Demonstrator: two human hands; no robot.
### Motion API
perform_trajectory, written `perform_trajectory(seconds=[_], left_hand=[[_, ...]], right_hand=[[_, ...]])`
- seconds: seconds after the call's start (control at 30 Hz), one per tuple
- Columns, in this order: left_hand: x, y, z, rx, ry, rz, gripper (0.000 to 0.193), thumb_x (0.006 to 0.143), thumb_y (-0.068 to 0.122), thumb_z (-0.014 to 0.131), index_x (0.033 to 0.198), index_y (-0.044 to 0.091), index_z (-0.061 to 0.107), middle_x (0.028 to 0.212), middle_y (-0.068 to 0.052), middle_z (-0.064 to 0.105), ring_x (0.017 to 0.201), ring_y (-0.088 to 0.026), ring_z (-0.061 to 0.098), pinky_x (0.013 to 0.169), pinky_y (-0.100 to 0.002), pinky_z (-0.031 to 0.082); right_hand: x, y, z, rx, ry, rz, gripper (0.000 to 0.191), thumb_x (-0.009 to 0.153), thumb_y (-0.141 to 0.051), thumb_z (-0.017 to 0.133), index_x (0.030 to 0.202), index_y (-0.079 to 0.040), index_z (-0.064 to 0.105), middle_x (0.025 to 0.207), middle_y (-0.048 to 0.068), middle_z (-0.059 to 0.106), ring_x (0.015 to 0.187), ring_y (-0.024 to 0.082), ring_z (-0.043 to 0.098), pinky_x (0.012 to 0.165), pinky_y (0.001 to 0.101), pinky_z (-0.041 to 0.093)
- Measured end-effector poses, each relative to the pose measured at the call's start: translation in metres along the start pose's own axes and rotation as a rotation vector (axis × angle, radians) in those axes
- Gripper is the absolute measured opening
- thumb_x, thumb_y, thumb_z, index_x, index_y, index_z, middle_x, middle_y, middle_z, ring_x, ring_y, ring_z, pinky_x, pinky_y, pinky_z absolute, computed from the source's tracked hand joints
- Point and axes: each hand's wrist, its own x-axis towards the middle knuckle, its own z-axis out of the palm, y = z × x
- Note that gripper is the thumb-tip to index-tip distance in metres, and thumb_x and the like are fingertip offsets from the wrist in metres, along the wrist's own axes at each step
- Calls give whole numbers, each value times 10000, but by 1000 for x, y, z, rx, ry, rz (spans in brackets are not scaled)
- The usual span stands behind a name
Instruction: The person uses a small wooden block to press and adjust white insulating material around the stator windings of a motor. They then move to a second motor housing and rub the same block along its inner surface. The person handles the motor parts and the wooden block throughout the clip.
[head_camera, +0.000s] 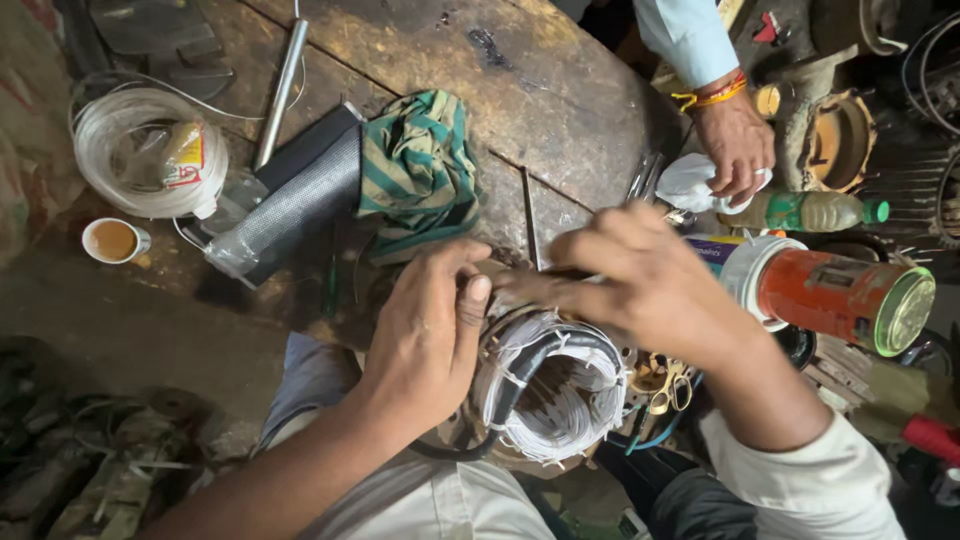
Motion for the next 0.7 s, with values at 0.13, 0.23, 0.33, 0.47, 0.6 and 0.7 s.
perform_trajectory(seconds=[0.13,0.23,0.33,0.47,0.6,0.7], left_hand=[[1,0,1,-12,46,20,273,1118,165,476,1299,-36,514,1170,-222,640,1029,-372,651,920,-462,518],[1,-1,1,-16,48,47,272,1128,167,472,1310,-31,512,1178,-219,636,1049,-371,650,935,-461,519],[0,-2,2,-33,28,30,285,1122,168,472,1316,-38,507,1162,-212,635,1018,-353,655,921,-457,519],[-1,-2,3,-30,52,40,277,1125,171,471,1308,-35,506,1179,-213,635,1024,-355,648,928,-458,515],[0,-3,3,-26,47,31,282,1117,176,480,1306,-29,519,1132,-201,634,1016,-353,649,915,-455,515],[0,-3,3,-27,44,25,278,1118,172,480,1306,-26,526,1124,-204,630,1015,-355,650,919,-457,512]], right_hand=[[-5,2,-6,-44,32,57,439,780,-278,727,1213,-272,793,977,-70,628,880,141,520,731,339,334],[-7,0,-7,-34,41,20,449,771,-267,735,1215,-287,800,957,-74,612,889,151,530,759,341,364],[-7,0,-5,7,53,27,466,742,-261,752,1205,-277,800,966,-71,622,887,150,537,751,353,359],[-7,2,-2,53,86,76,530,664,-253,737,1191,-276,798,964,-61,614,891,171,533,767,366,373],[-4,1,1,50,74,0,457,750,-228,774,1203,-283,795,967,-73,612,878,158,528,754,345,374],[-1,-3,3,37,89,22,458,751,-213,773,1203,-279,802,940,-57,591,866,153,517,741,346,362]])
